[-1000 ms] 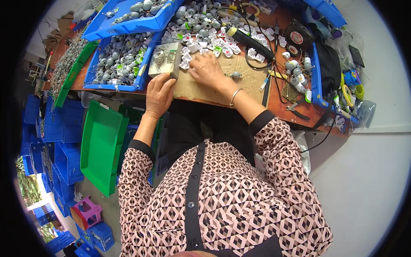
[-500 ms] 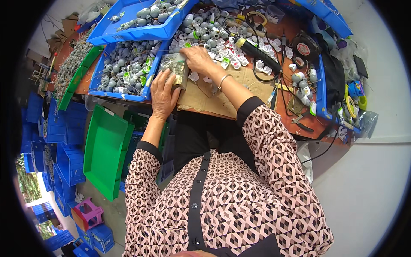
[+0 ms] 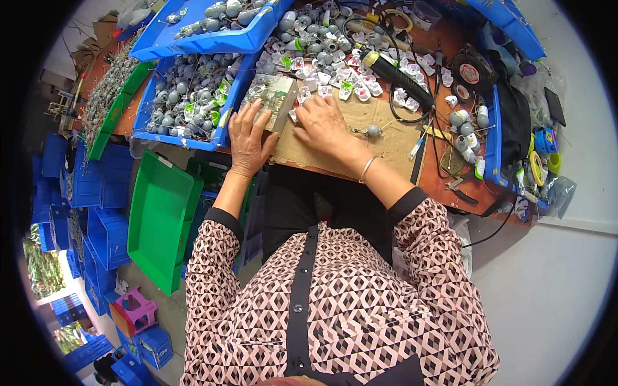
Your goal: The person assembles small electronic components by connecting parts and wires by hand, then solders connections using a soldering iron.
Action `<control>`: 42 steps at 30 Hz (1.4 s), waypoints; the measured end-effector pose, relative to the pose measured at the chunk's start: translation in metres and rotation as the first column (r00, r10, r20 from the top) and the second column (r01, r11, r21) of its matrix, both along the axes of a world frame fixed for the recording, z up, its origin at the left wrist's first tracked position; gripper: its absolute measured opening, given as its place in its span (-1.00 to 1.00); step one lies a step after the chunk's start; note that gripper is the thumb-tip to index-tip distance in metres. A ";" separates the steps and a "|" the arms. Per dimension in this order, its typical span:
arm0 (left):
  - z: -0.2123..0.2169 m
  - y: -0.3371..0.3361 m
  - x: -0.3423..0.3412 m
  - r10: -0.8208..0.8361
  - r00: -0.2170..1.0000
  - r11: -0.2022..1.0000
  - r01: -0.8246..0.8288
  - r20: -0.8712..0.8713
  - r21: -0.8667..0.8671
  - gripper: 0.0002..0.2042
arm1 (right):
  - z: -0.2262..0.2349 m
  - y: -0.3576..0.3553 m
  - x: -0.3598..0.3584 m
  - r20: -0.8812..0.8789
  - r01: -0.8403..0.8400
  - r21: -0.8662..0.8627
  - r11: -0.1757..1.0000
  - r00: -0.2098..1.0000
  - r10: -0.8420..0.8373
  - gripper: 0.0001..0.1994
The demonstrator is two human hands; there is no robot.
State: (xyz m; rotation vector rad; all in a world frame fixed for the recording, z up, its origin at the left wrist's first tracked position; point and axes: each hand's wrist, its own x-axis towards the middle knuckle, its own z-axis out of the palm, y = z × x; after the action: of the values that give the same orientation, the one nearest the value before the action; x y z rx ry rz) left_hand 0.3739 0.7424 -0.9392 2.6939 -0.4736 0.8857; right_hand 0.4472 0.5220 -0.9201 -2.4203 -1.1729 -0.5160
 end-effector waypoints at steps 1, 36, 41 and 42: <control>0.001 0.000 0.000 0.009 1.000 1.000 -0.009 -0.004 0.014 -0.46 | 0.000 0.001 -0.001 0.029 0.039 -0.017 0.999 0.999 -0.039 -0.80; 0.019 -0.012 0.016 -0.054 0.997 0.998 0.052 0.060 0.035 -0.53 | 0.016 0.020 0.041 -0.783 0.236 0.560 0.794 0.465 0.414 -0.83; 0.015 -0.011 0.014 -0.034 0.998 0.999 0.033 0.052 0.021 -0.53 | 0.022 0.025 0.041 -0.864 0.298 0.458 0.838 0.371 0.341 -0.78; 0.014 -0.011 0.014 -0.030 0.998 0.999 0.029 0.052 0.019 -0.53 | 0.022 0.026 0.041 -0.865 0.295 0.456 0.840 0.370 0.340 -0.78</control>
State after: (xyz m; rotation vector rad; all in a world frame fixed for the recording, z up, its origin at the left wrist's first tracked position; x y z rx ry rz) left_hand 0.3876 0.7314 -0.9248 2.6782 -0.5339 0.9506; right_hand 0.4881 0.5482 -0.8977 -1.6305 -0.3981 0.5173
